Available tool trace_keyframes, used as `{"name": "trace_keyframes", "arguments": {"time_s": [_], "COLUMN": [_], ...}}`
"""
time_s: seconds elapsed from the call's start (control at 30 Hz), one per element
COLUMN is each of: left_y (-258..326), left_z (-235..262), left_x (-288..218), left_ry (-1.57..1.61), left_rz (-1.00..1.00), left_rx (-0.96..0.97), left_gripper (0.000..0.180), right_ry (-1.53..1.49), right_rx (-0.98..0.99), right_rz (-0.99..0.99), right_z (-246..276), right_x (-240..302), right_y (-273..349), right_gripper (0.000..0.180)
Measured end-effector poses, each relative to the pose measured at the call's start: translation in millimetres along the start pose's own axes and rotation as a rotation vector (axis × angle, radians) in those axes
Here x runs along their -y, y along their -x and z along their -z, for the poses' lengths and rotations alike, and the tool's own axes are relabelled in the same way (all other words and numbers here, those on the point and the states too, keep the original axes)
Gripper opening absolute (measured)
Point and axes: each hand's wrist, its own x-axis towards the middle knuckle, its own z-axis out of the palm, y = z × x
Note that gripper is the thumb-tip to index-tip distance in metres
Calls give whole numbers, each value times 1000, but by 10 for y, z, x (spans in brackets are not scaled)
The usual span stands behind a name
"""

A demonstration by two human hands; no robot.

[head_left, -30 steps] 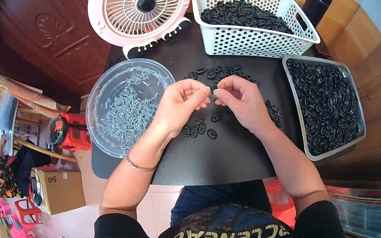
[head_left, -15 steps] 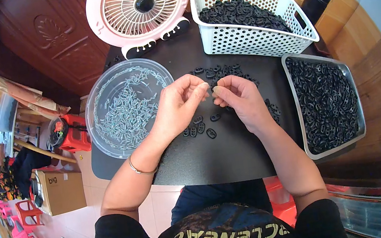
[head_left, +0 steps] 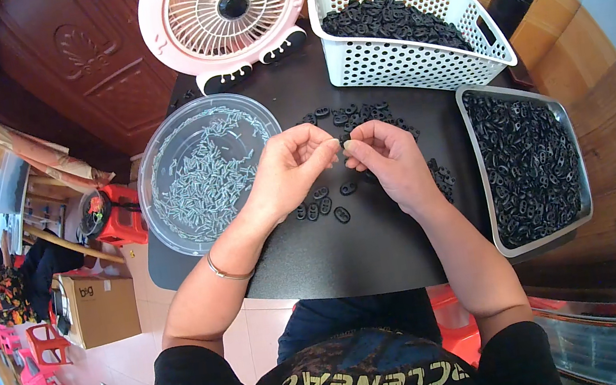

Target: The person sits at a table and repeatedly picks up small black plastic rings and silver metal screws. They insert the screws into the rings and place the assembled units into a clear plastic bowl. The process is repetitive, with the person handling items one by one.

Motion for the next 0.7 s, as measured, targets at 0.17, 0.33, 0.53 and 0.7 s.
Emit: {"name": "trace_keyframes", "arguments": {"time_s": [0.17, 0.33, 0.53, 0.7], "left_y": [21, 21, -3, -20], "left_z": [20, -2, -108, -182], "left_x": [1, -69, -88, 157], "left_ry": [-177, -399, -503, -841], "left_rz": [-59, -284, -360, -545], "left_rx": [-31, -82, -49, 102], "left_gripper": [6, 5, 14, 24], "right_ry": [-36, -166, 36, 89], "right_rx": [39, 67, -44, -146], "right_rz": [-34, -102, 39, 52], "right_z": [25, 17, 138, 246], "right_x": [4, 115, 159, 81], "right_y": [7, 5, 12, 108], "right_gripper": [12, 12, 11, 8]}}
